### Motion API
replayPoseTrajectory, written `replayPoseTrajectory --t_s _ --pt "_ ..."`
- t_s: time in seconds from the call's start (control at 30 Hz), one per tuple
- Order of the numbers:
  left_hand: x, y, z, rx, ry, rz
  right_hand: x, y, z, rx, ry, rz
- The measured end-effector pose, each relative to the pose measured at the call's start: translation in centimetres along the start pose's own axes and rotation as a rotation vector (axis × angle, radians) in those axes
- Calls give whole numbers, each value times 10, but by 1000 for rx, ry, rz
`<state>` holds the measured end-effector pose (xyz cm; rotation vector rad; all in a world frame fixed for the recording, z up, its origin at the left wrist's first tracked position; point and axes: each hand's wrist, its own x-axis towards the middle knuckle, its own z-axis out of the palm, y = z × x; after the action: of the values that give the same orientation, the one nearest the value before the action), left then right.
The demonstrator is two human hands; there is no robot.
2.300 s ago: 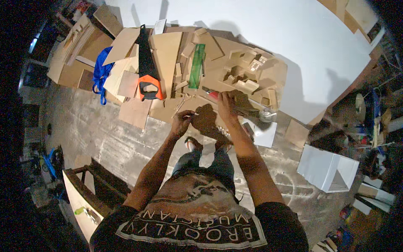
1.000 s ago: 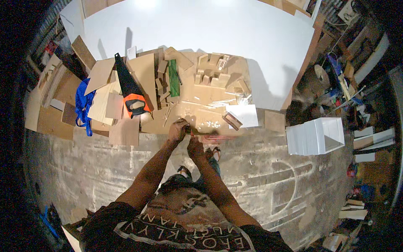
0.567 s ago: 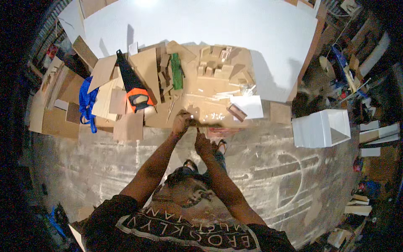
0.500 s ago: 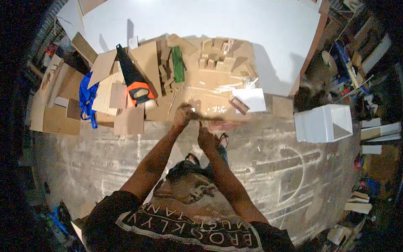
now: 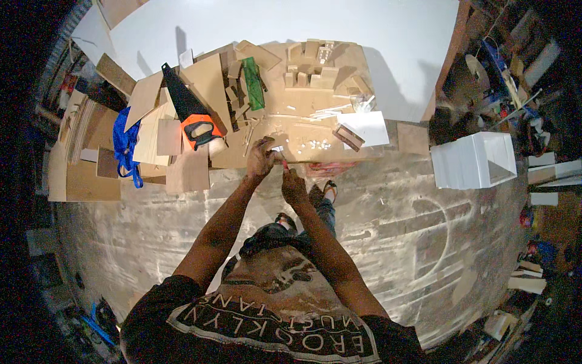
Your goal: The person uses a small hand tool to scrape and carve the edges of a small wooden component on a workbench, then picks up a thin piece of white material and fits it against the wood.
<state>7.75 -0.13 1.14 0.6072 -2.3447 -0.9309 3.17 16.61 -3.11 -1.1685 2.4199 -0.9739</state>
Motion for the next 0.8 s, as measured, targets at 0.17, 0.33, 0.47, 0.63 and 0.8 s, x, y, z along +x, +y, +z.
replayPoseTrajectory --t_s 0.17,0.33,0.47,0.63,0.8 --pt "-6 -13 3 40 -83 45 2 -24 -13 118 -39 141" --pt "-4 -22 8 -35 -10 125 5 -3 0 133 -86 204" --pt "-7 -30 10 -81 136 305 1 16 14 -237 9 -186" --pt "2 -30 11 -18 59 303 5 22 19 -341 35 -277" --pt "0 -27 6 -15 11 223 2 5 15 -359 160 -320"
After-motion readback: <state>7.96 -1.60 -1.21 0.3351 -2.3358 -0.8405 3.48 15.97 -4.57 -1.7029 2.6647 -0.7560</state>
